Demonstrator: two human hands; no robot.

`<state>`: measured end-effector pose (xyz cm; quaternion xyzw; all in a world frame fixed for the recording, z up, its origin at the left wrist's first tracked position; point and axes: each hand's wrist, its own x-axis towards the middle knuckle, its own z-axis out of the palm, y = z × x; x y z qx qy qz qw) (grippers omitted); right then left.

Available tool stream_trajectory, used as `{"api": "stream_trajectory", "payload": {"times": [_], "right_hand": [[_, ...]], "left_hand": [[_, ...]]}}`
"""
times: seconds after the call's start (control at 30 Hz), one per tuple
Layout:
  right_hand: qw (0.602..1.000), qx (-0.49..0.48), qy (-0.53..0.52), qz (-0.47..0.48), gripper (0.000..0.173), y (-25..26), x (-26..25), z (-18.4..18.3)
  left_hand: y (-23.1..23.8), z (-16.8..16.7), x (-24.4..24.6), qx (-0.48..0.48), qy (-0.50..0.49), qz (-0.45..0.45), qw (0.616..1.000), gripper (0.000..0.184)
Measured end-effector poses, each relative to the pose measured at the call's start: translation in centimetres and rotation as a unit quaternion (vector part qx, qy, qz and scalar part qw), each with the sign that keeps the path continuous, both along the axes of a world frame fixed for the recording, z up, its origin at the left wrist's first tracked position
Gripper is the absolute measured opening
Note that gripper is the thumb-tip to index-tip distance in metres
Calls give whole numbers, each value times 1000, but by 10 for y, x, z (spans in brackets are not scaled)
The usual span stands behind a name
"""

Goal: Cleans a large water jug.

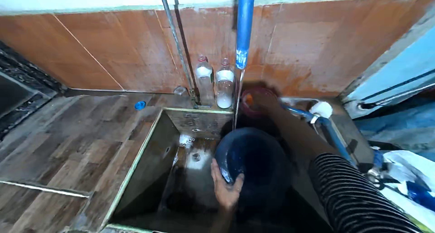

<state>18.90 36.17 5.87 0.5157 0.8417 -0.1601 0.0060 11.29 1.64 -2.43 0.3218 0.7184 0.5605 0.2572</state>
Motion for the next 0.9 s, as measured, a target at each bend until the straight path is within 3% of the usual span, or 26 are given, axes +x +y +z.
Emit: {"api": "stream_trajectory", "payload": {"times": [0.13, 0.27, 0.33, 0.4, 0.5, 0.63, 0.77, 0.9], "right_hand": [[999, -27, -21, -7, 40, 5, -19, -17], [999, -9, 17, -45, 51, 10, -2, 4], [995, 36, 73, -59, 66, -19, 6, 29], [985, 44, 166, 8, 77, -77, 16, 42], [988, -59, 116, 81, 77, -169, 31, 33], [988, -32, 100, -115, 72, -186, 54, 18], [988, -61, 128, -63, 75, -234, 32, 22], [970, -11, 129, -205, 69, -217, 57, 8]], "left_hand": [[8, -9, -2, 43, -34, 10, 998, 117], [13, 0, -10, -10, -63, 6, 998, 120], [16, 10, -18, -65, -75, -6, 995, 123], [19, 18, -24, -102, -112, -11, 988, 120], [25, 23, -15, -82, -109, -36, 990, 110], [15, 18, 14, -101, -22, -130, 986, 115], [19, 18, 5, -90, 0, -187, 978, 107], [17, 29, -17, -124, 0, -211, 970, 94]]}}
